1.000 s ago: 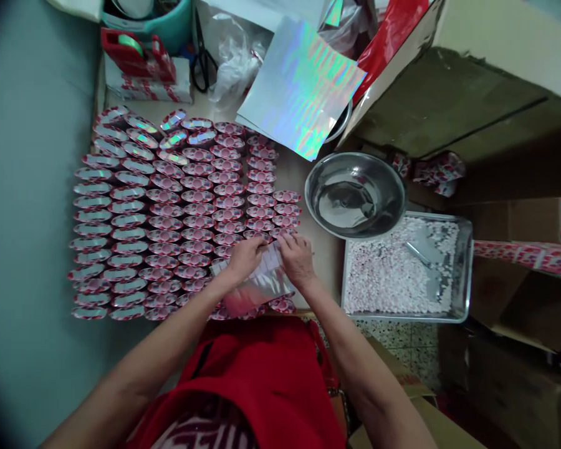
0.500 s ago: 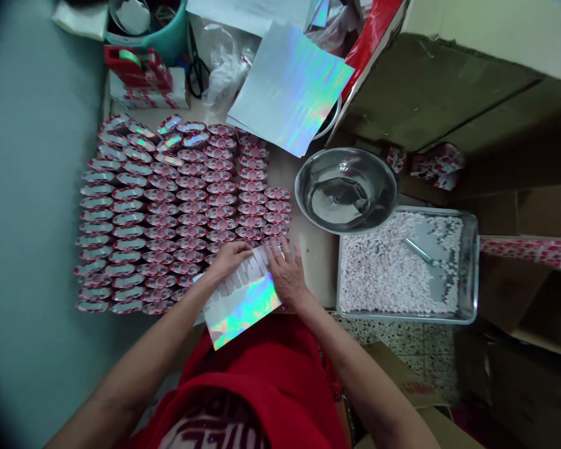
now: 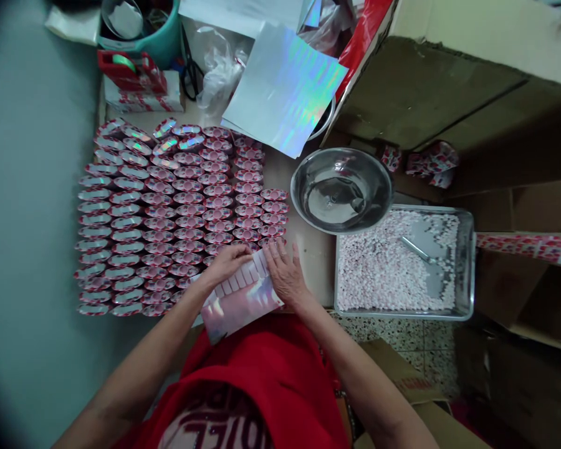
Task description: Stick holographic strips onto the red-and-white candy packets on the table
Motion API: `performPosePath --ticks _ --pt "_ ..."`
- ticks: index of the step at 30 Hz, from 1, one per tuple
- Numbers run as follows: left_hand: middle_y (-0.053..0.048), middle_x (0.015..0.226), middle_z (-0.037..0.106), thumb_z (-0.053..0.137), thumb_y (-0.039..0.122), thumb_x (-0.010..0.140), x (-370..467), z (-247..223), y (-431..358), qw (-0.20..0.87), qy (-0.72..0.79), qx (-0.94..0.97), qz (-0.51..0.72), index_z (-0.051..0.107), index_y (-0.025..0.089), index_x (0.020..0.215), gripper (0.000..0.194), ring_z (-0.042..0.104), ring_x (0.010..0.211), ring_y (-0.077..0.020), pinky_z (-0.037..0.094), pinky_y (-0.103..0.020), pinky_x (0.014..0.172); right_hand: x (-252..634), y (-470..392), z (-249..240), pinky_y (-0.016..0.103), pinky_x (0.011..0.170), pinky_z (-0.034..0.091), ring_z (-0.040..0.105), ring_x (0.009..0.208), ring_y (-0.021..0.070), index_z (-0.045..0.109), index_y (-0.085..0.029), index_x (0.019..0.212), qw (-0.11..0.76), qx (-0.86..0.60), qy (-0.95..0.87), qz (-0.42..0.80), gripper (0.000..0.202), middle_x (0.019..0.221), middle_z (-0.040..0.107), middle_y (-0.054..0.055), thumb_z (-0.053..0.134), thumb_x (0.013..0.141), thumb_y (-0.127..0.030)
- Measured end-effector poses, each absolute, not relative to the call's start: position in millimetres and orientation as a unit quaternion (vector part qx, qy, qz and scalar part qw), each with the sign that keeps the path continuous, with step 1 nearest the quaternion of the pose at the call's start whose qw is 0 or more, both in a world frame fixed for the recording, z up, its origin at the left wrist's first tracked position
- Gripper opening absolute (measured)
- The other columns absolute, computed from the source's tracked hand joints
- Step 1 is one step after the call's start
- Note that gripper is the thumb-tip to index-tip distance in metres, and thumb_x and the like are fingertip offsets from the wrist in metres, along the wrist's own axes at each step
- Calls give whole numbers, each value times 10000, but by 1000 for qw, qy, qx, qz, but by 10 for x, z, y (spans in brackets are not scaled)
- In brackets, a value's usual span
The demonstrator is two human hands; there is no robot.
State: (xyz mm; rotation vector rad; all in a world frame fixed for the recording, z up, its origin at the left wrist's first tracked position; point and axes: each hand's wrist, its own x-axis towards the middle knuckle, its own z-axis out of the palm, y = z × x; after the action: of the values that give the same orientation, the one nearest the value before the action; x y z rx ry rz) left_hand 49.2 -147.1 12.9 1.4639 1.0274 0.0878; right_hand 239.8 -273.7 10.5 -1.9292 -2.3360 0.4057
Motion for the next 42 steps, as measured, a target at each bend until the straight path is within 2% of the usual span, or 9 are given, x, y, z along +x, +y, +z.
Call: performPosePath --ticks 8,12,15,18,21,25,32,38,42 --pt "-6 766 709 636 266 885 508 167 -1472 574 474 667 -7 696 197 782 138 620 744 -169 430 -263 711 2327 -2817 227 596 1261 131 425 1471 337 592 -162 1455 66 -650 -750 106 425 1520 600 142 513 1041 -214" --pt "-34 827 744 636 269 919 584 199 -1441 469 531 704 -50 748 228 878 126 653 783 -204 407 -288 703 2365 -2782 429 454 1069 335 612 1095 270 744 -209 1127 87 -681 -721 97 180 1121 770 92 620 999 -236" --pt "-82 883 758 591 266 958 725 205 -1503 404 579 707 -48 761 227 967 174 680 844 -253 422 -328 742 2381 -2751 737 379 856 353 595 833 215 743 -217 884 124 -700 -695 107 132 814 728 46 654 979 -241" --pt "-112 936 751 537 230 984 865 183 -1669 395 613 684 9 752 218 973 216 681 907 -269 464 -364 831 2309 -2620 1151 333 755 337 548 673 152 748 -224 875 251 -704 -631 207 125 701 679 -3 658 962 -225" --pt "-106 1074 739 689 186 871 873 146 -1758 457 619 623 143 757 226 967 124 644 1098 -277 471 -389 985 2134 -2244 1449 285 626 329 455 557 119 745 -218 844 374 -687 -435 446 136 585 569 -46 741 900 -342" --pt "-95 1036 747 698 484 898 501 172 -1422 635 617 300 355 735 198 981 300 686 967 -227 546 -357 891 1720 -1403 1381 243 513 283 377 510 85 730 -195 796 447 -564 -171 673 304 616 580 -42 847 727 -466" --pt "-169 1131 774 372 875 900 -398 302 -532 722 532 128 423 656 175 1034 767 743 1119 -283 609 -416 922 1049 -491 638 217 432 327 403 495 77 742 -175 765 469 -613 -107 627 368 605 590 -56 896 552 -433" --pt "-139 1065 785 801 625 777 -524 151 -374 682 578 147 422 611 168 1047 564 785 972 -257 627 -337 806 812 -323 445 208 376 340 462 507 92 738 -172 758 463 -642 -103 602 355 630 623 -41 887 553 -420" --pt "-67 924 760 759 475 850 -575 50 -216 612 640 215 412 654 162 993 359 762 785 -203 605 -303 704 697 -219 390 228 368 377 491 503 109 750 -163 778 461 -656 -93 590 381 642 645 -31 897 547 -428"
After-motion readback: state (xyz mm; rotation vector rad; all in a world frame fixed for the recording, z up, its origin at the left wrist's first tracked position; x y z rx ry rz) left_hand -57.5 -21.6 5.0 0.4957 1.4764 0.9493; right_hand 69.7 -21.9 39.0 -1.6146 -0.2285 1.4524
